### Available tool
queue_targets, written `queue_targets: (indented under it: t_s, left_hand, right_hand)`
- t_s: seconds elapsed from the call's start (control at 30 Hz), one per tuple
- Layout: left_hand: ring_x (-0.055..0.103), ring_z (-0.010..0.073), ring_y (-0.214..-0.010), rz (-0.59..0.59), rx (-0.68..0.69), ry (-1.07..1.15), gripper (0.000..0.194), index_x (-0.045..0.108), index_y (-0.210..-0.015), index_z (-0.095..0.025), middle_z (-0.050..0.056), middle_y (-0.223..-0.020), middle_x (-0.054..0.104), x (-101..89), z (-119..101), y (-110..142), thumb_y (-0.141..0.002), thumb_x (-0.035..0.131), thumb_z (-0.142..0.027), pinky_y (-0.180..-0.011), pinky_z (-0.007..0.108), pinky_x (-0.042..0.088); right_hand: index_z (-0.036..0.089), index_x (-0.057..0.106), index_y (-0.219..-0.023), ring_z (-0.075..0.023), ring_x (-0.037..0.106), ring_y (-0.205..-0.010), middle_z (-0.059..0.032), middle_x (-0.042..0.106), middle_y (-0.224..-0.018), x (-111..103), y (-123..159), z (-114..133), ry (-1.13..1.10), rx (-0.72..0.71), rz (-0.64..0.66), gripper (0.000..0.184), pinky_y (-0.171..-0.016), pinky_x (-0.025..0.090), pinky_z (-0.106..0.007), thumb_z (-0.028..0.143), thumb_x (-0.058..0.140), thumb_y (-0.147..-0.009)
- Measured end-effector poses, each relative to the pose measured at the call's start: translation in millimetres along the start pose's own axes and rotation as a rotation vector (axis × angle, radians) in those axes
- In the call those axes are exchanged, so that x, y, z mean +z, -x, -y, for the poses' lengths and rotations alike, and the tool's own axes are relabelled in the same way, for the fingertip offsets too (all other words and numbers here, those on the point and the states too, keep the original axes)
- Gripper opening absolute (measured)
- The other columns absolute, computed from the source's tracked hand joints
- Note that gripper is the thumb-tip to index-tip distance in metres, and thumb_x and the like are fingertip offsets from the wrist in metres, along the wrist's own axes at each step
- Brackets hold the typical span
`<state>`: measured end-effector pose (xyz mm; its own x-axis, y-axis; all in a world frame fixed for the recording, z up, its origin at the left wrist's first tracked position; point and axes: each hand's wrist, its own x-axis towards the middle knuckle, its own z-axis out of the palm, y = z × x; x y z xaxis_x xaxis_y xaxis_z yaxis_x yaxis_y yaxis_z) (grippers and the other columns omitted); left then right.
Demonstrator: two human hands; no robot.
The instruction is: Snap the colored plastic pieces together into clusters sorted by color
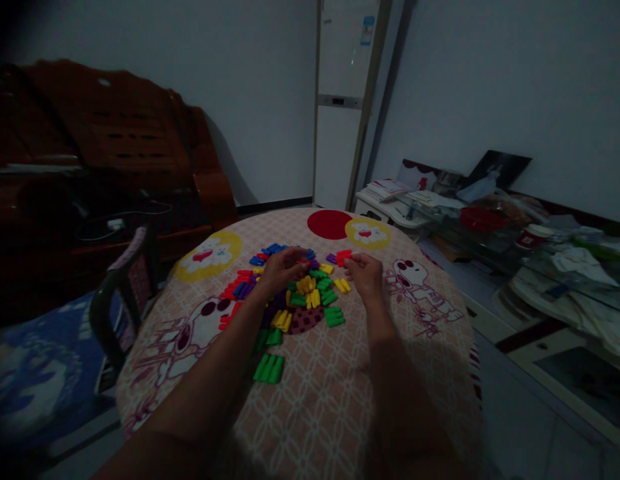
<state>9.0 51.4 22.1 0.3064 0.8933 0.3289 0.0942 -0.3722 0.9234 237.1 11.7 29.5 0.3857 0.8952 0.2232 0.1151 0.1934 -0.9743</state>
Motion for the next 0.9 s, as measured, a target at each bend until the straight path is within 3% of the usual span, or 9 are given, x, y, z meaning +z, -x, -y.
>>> queue_targets:
  t_s: [0.17, 0.27, 0.43, 0.53, 0.63, 0.77, 0.9]
  left_hand:
    - [0.072, 0.0226, -0.081, -0.087, -0.021, -0.226, 0.027, 0.071, -0.098, -0.015, 0.009, -0.095, 0.076, -16.9, 10.6, -4.2, -0.074, 0.068, -0.027, -0.069, 0.031, 0.058]
    - [0.073, 0.0252, -0.087, -0.091, -0.005, -0.332, 0.022, 0.072, -0.095, -0.016, 0.008, -0.095, 0.077, -20.5, 13.7, -4.6, -0.074, 0.067, -0.024, -0.079, 0.036, 0.058]
    - [0.073, 0.0233, -0.082, -0.059, -0.023, -0.353, 0.022, 0.072, -0.096, -0.015, 0.007, -0.091, 0.077, -19.5, 13.4, -3.0, -0.078, 0.064, -0.026, -0.076, 0.034, 0.057]
    - [0.072, 0.0230, -0.081, -0.045, -0.018, -0.374, 0.024, 0.072, -0.097, -0.014, 0.008, -0.090, 0.077, -20.3, 12.4, -2.5, -0.079, 0.063, -0.027, -0.075, 0.033, 0.056]
    - [0.072, 0.0243, -0.083, -0.042, -0.015, -0.390, 0.025, 0.073, -0.098, -0.015, 0.008, -0.091, 0.077, -21.4, 11.4, -2.7, -0.079, 0.064, -0.028, -0.074, 0.033, 0.055]
    - [0.072, 0.0250, -0.084, -0.055, -0.026, -0.405, 0.025, 0.074, -0.097, -0.015, 0.008, -0.092, 0.077, -21.4, 10.6, -3.1, -0.078, 0.065, -0.027, -0.076, 0.035, 0.055]
    - [0.071, 0.0236, -0.083, -0.062, -0.022, -0.409, 0.024, 0.074, -0.096, -0.015, 0.007, -0.091, 0.077, -21.3, 10.3, -2.7, -0.078, 0.065, -0.027, -0.078, 0.035, 0.056]
  right_hand:
    - [0.014, 0.073, -0.082, -0.0178, 0.063, -0.050, -0.0028, 0.070, -0.061, -67.0, -28.5, -20.8, 0.319, -0.040, -0.230, 0.033, -0.046, 0.048, -0.026, 0.036, 0.073, -0.058]
    - [0.015, 0.071, -0.072, -0.0201, 0.065, -0.055, -0.0043, 0.068, -0.057, -84.2, -32.6, -32.6, 0.538, -0.014, -0.258, 0.023, -0.051, 0.049, -0.027, 0.035, 0.071, -0.061]
    - [0.019, 0.065, -0.057, -0.0207, 0.066, -0.057, -0.0064, 0.064, -0.049, -74.2, -25.5, -40.2, 0.615, 0.042, -0.224, 0.016, -0.052, 0.048, -0.025, 0.032, 0.071, -0.063]
    - [0.018, 0.066, -0.062, -0.0189, 0.062, -0.050, -0.0036, 0.063, -0.048, -69.5, -22.3, -40.5, 0.540, 0.127, -0.174, 0.012, -0.048, 0.046, -0.025, 0.028, 0.071, -0.058]
    - [0.017, 0.067, -0.074, -0.0191, 0.061, -0.049, -0.0005, 0.063, -0.051, -72.2, -22.8, -39.5, 0.522, 0.208, -0.150, 0.020, -0.049, 0.048, -0.027, 0.020, 0.066, -0.054]
    - [0.014, 0.072, -0.095, -0.0225, 0.068, -0.071, -0.0086, 0.074, -0.077, -74.5, -24.4, -38.5, 0.685, -0.067, -0.194, 0.040, -0.070, 0.054, -0.033, 0.016, 0.056, -0.058]
    - [0.014, 0.073, -0.105, -0.0234, 0.069, -0.085, -0.0138, 0.075, -0.099, -69.3, -23.2, -39.7, 0.718, -0.252, -0.090, 0.044, -0.082, 0.053, -0.036, 0.019, 0.049, -0.068]
